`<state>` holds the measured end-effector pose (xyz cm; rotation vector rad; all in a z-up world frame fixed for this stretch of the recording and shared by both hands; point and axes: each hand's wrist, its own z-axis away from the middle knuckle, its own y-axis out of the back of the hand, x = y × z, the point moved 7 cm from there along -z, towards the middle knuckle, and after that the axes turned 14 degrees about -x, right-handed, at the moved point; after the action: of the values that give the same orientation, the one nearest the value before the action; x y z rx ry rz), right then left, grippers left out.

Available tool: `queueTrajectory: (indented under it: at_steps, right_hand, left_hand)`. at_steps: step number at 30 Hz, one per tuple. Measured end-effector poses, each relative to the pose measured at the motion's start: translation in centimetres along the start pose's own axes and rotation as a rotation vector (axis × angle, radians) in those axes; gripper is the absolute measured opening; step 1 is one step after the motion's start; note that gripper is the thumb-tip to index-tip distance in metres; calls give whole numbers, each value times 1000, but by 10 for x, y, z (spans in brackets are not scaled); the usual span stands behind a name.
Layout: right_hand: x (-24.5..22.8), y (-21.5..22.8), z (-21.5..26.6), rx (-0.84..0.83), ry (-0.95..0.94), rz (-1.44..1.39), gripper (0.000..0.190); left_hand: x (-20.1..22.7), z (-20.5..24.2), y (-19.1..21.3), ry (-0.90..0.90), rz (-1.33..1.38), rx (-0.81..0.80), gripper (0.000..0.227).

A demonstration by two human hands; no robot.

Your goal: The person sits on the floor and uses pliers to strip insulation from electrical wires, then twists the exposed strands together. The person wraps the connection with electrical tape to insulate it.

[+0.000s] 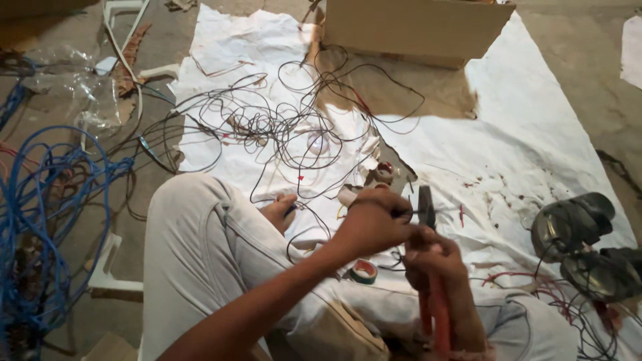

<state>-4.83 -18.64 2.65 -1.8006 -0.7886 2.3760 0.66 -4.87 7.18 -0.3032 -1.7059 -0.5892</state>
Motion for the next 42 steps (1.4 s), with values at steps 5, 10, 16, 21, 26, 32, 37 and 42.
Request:
queueTrajectory:
  at_steps: [5, 10, 16, 21, 26, 32, 37, 42]
  right_hand:
    - [6, -12, -16, -35, -126, -307, 30]
    - [25, -6, -47, 17, 34, -292, 23]
    - [36, -22, -62, 62, 104, -361, 6]
    - [48, -16, -86, 15, 12, -316, 6]
    - [47, -12, -118, -15, 87, -341, 6]
    - [25, -59, -153, -42, 18, -182, 13]
    - [24, -80, -146, -52, 141, -190, 8]
    - [28, -64, -146, 139, 350, -181, 15]
  left_hand:
    - [-37, -4, -19, 351, 1129, -307, 56]
    - [-61, -30, -17, 204, 1751, 10, 38]
    - [-98, -41, -14, 150, 1803, 98, 32]
    - [-107, -41, -6, 140, 1893, 147, 34]
    - [-109, -47, 20, 31, 1959, 157, 34]
    - [-106, -46, 67, -123, 1950, 209, 34]
    - [-101, -40, 85, -231, 1959, 233, 34]
    - [-89, -40, 89, -302, 1962, 360, 35]
